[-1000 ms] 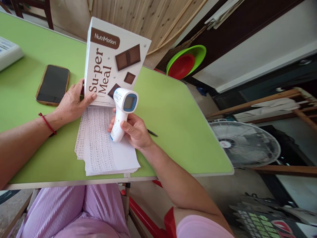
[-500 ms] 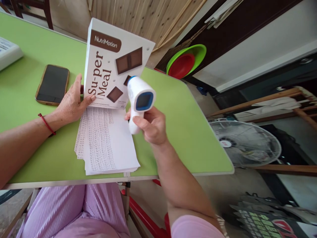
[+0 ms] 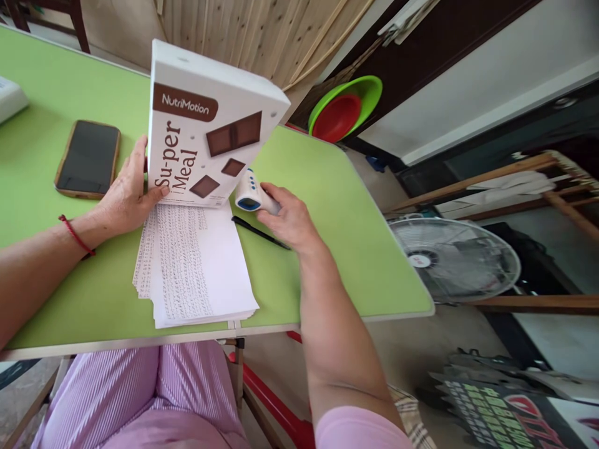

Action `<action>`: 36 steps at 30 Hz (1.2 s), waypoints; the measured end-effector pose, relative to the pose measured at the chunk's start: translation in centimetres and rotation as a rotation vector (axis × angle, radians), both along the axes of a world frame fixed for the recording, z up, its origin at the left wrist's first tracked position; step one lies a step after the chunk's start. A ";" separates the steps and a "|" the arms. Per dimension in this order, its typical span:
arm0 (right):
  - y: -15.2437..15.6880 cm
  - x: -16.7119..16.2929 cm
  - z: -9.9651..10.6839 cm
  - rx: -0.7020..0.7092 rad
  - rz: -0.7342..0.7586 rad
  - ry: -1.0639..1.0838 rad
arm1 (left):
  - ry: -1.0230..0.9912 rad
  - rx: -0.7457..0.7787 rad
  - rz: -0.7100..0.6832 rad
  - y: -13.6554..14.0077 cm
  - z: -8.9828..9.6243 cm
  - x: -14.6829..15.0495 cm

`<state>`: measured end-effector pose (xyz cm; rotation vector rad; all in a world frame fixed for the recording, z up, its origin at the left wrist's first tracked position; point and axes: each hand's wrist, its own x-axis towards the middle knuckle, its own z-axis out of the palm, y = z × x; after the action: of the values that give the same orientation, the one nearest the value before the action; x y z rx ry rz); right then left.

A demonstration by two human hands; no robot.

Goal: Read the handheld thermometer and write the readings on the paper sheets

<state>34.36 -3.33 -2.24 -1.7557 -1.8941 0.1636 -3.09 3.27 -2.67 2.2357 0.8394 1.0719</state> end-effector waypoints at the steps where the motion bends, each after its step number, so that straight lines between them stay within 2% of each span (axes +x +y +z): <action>1: 0.1 -0.2 -0.2 -0.007 0.008 -0.002 | 0.021 0.009 0.005 -0.1 0.1 0.1; 6: 0.3 -0.6 -0.6 -0.016 0.035 -0.030 | 0.006 0.065 0.010 0.1 -0.1 0.7; 11: 0.3 -0.7 -0.2 -0.018 0.085 -0.084 | 0.046 0.039 -0.003 0.1 0.1 0.6; 17: -1.5 -0.9 2.0 0.075 0.018 -0.072 | 0.100 -0.027 0.024 -0.3 0.4 0.3; 18: -2.1 -0.9 2.6 0.046 0.003 -0.057 | 0.107 -0.033 0.026 -0.3 0.2 0.2; 20: -3.4 -0.9 3.8 -0.110 -0.034 -0.056 | 0.127 -0.049 0.029 -0.2 -0.2 0.0; 23: -4.4 -1.0 5.1 -0.313 -0.109 -0.162 | 0.149 -0.084 0.027 -0.2 -0.4 -0.1; 27: -4.6 -1.4 5.9 -0.399 -0.113 -0.220 | 0.172 -0.158 0.019 -0.7 0.3 0.3; 30: -4.8 -1.8 6.2 -0.355 -0.080 -0.064 | 0.166 -0.155 0.011 -0.8 0.6 0.4; 36: -5.2 -5.0 5.0 0.055 0.078 0.626 | 0.123 -0.113 -0.026 -0.4 0.0 0.3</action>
<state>29.39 -8.56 2.77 -1.3764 -1.4847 0.6073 -2.82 2.86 -2.63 2.2280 0.8963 0.8605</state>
